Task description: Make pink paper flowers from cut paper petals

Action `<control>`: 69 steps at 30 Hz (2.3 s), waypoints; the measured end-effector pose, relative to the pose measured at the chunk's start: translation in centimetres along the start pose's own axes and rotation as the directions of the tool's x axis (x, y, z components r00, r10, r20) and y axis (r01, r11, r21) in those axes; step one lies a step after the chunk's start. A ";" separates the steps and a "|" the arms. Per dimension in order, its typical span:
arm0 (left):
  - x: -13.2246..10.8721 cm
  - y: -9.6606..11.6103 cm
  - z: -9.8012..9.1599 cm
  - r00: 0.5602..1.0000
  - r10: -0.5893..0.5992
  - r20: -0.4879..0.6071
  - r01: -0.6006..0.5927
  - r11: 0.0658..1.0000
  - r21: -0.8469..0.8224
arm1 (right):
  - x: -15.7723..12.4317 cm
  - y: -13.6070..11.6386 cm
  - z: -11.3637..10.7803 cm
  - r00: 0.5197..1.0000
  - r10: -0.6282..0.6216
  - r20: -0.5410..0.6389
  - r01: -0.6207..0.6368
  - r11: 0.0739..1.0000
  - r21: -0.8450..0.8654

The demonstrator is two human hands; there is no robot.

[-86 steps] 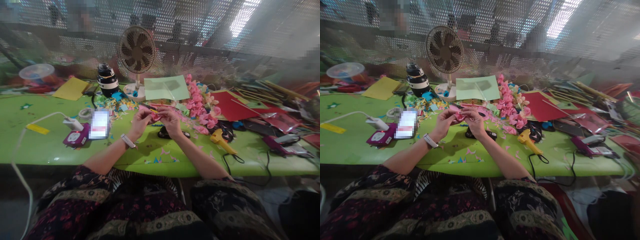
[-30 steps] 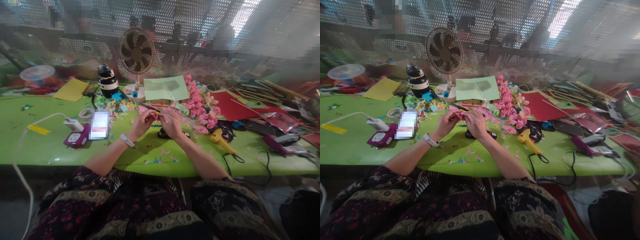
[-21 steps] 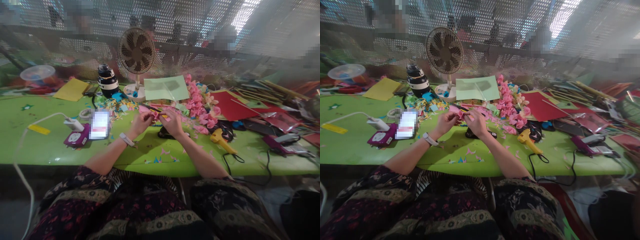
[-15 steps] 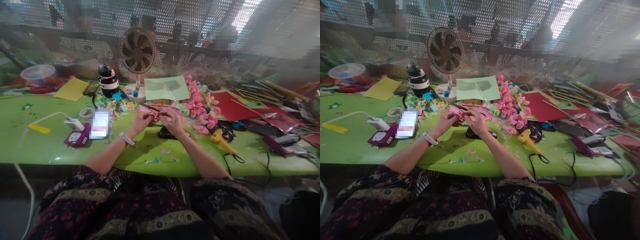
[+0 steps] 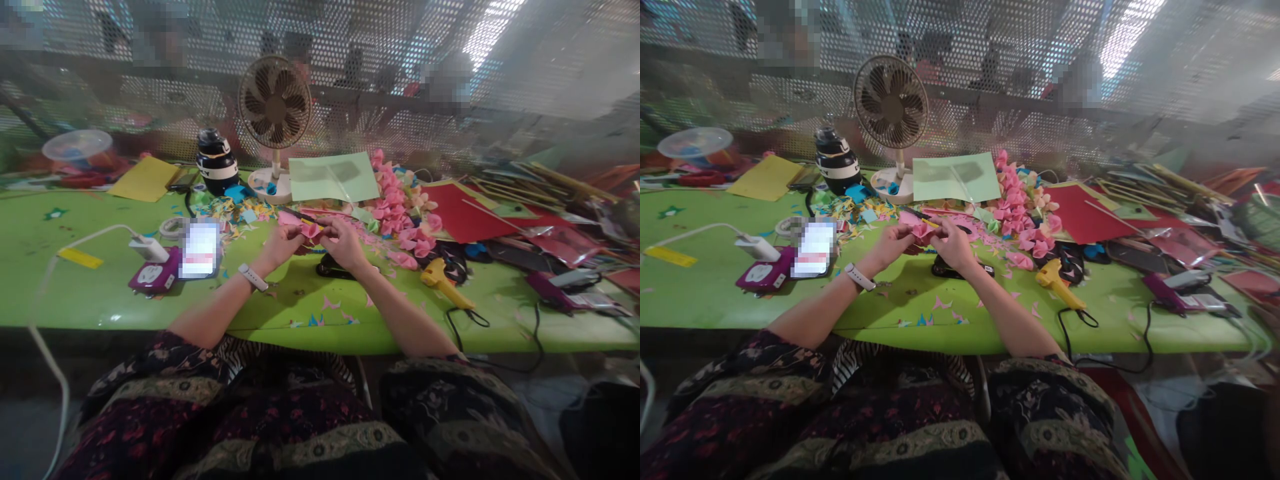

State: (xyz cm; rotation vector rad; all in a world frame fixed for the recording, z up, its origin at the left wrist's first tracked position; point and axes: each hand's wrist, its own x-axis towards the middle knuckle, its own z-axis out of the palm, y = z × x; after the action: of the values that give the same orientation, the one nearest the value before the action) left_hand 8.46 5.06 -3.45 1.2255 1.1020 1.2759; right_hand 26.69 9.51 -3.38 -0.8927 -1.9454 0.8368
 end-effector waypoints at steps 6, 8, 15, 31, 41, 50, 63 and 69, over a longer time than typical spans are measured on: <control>-0.5 0.0 0.4 0.993 0.118 0.010 -0.118 0.988 0.096 | -0.3 -1.0 -0.2 0.997 -0.072 0.013 0.073 0.986 -0.151; -0.6 -0.3 0.4 0.984 0.177 0.006 -0.175 0.971 0.161 | -0.4 -1.2 -0.1 0.996 -0.083 0.033 0.087 0.981 -0.174; -0.9 -0.3 0.5 0.961 0.276 -0.012 -0.259 0.917 0.302 | -0.5 -0.9 0.3 0.995 -0.094 0.040 0.097 0.990 -0.100; -1.9 1.7 0.4 0.951 0.305 0.046 -0.240 0.635 0.735 | -1.2 -1.3 0.0 0.946 -0.239 0.220 0.318 0.821 -0.474; -0.8 -0.1 0.1 0.950 0.312 0.031 -0.299 0.870 0.392 | -0.4 -0.3 0.3 0.997 -0.071 -0.009 0.069 0.984 -0.164; 0.1 -0.5 -0.2 0.974 0.215 -0.069 -0.204 0.969 0.138 | 0.0 -0.9 -0.5 0.998 -0.001 -0.059 -0.007 0.990 -0.139; 0.3 -0.1 -0.8 0.972 0.208 -0.113 -0.187 0.967 0.173 | 1.2 -0.7 -2.5 0.988 0.152 0.008 -0.149 0.976 -0.160; 0.4 -0.1 -1.4 0.991 0.018 -0.136 0.035 0.925 0.379 | 2.9 2.0 -5.3 0.913 0.396 -0.098 -0.405 0.907 -0.116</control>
State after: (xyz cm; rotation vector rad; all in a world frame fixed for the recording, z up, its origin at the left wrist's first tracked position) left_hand 7.10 5.52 -3.64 1.4300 1.5065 1.1862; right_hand 30.63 14.16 -1.47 -1.4186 -1.7958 0.8958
